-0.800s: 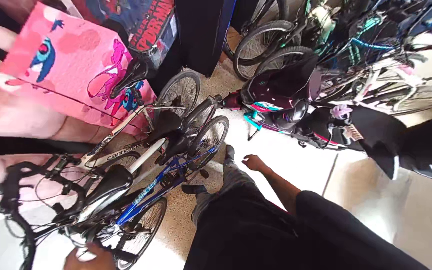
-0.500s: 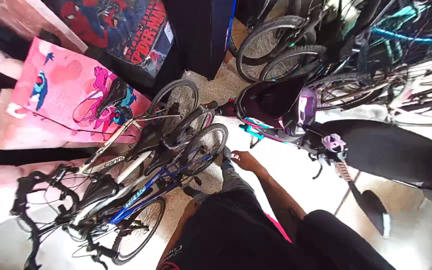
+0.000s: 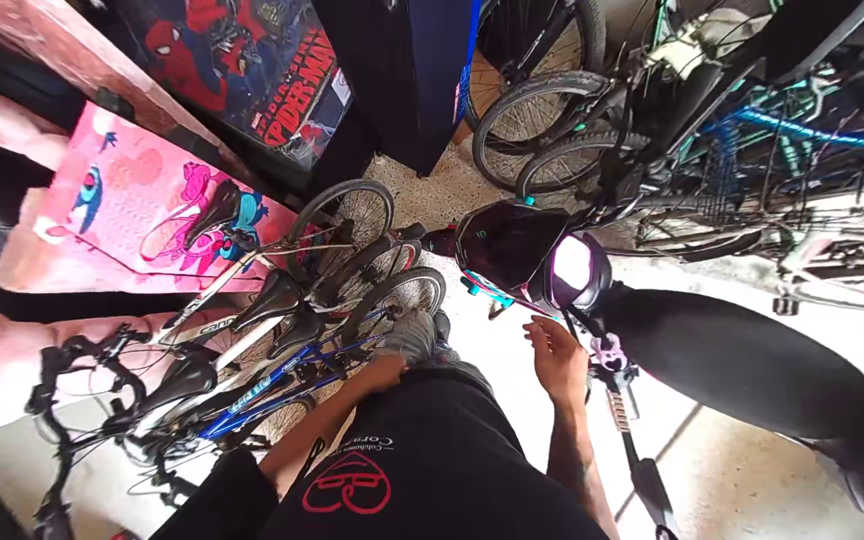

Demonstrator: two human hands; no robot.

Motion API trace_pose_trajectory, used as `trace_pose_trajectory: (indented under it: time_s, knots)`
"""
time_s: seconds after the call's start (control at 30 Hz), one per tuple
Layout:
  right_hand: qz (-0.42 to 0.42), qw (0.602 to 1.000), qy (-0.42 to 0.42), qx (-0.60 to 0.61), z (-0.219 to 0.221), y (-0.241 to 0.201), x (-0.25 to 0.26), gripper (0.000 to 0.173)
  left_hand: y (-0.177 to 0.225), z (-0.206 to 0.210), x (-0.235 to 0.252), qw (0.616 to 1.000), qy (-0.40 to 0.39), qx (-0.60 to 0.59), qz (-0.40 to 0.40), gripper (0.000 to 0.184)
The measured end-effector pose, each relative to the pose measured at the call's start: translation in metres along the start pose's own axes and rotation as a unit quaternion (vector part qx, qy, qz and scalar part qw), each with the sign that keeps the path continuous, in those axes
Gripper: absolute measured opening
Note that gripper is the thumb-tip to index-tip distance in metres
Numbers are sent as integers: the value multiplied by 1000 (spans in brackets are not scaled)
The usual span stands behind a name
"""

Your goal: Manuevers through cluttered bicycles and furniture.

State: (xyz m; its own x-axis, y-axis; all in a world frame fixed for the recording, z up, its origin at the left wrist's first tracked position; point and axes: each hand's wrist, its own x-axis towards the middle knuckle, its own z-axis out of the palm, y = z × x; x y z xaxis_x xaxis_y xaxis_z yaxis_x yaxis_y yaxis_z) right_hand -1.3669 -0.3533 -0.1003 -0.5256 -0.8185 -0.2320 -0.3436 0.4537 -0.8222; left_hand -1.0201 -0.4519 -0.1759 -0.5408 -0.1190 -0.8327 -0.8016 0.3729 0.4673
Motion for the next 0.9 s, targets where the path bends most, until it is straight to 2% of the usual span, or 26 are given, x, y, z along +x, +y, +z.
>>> trace_pose_trajectory:
  time_s: [0.07,0.1,0.13,0.2,0.23,0.27,0.3,0.33,0.37,0.43,0.47,0.5,0.53,0.6,0.63,0.67,0.7,0.73,0.77,0.8,0.87,0.9]
  knots:
    - [-31,999,-31,11,12,-12,18,33,4,-32,-4,997,49,-55,21,32]
    - [-46,997,-57,10,20,-18,26,34,-6,-46,-6,980,122,-152,27,35]
    - [-60,994,-86,3,25,-26,33,34,-22,-59,-5,934,225,-278,18,36]
    - [-93,986,-137,6,35,-48,49,35,-70,-105,22,767,435,-472,-4,39]
    - [-101,982,-160,24,39,-57,54,34,-100,-133,39,713,474,-517,-1,43]
    - [-104,977,-182,43,42,-62,60,33,-121,-161,59,690,475,-546,14,47]
    - [-104,972,-204,59,43,-65,70,32,-132,-193,77,694,450,-561,34,53]
    - [-96,967,-224,74,46,-65,75,32,-133,-221,82,716,418,-557,38,58]
    - [-79,965,-239,81,45,-62,73,32,-117,-240,74,744,401,-534,6,60]
    - [-34,961,-258,93,35,-54,69,33,-66,-280,13,810,331,-471,-111,49]
    - [-12,960,-258,106,29,-50,70,33,-42,-304,-21,828,291,-453,-156,45]
    - [5,961,-248,123,27,-44,74,35,-30,-320,-43,827,312,-442,-153,43]
    - [23,963,-229,138,28,-34,76,35,-32,-331,-51,806,352,-461,-120,42]
    - [53,973,-181,131,35,-10,87,36,-65,-361,-25,732,397,-552,-38,37]
    - [72,978,-165,107,37,1,90,35,-104,-369,4,739,417,-529,12,32]
    - [88,981,-159,73,40,7,94,34,-157,-375,30,776,451,-435,78,34]
    - [95,981,-161,45,42,6,101,32,-192,-390,35,806,493,-323,49,39]
    - [90,981,-169,21,41,-2,113,31,-211,-407,17,806,542,-232,-50,44]
    - [79,980,-182,5,40,-16,128,30,-229,-420,-17,780,581,-179,-148,48]
    - [63,979,-192,2,41,-36,146,30,-250,-430,-61,732,624,-150,-228,50]
    - [24,980,-196,8,56,-82,192,29,-308,-439,-153,599,711,-135,-343,53]
    - [1,981,-192,16,68,-107,217,29,-341,-435,-192,542,730,-142,-392,56]
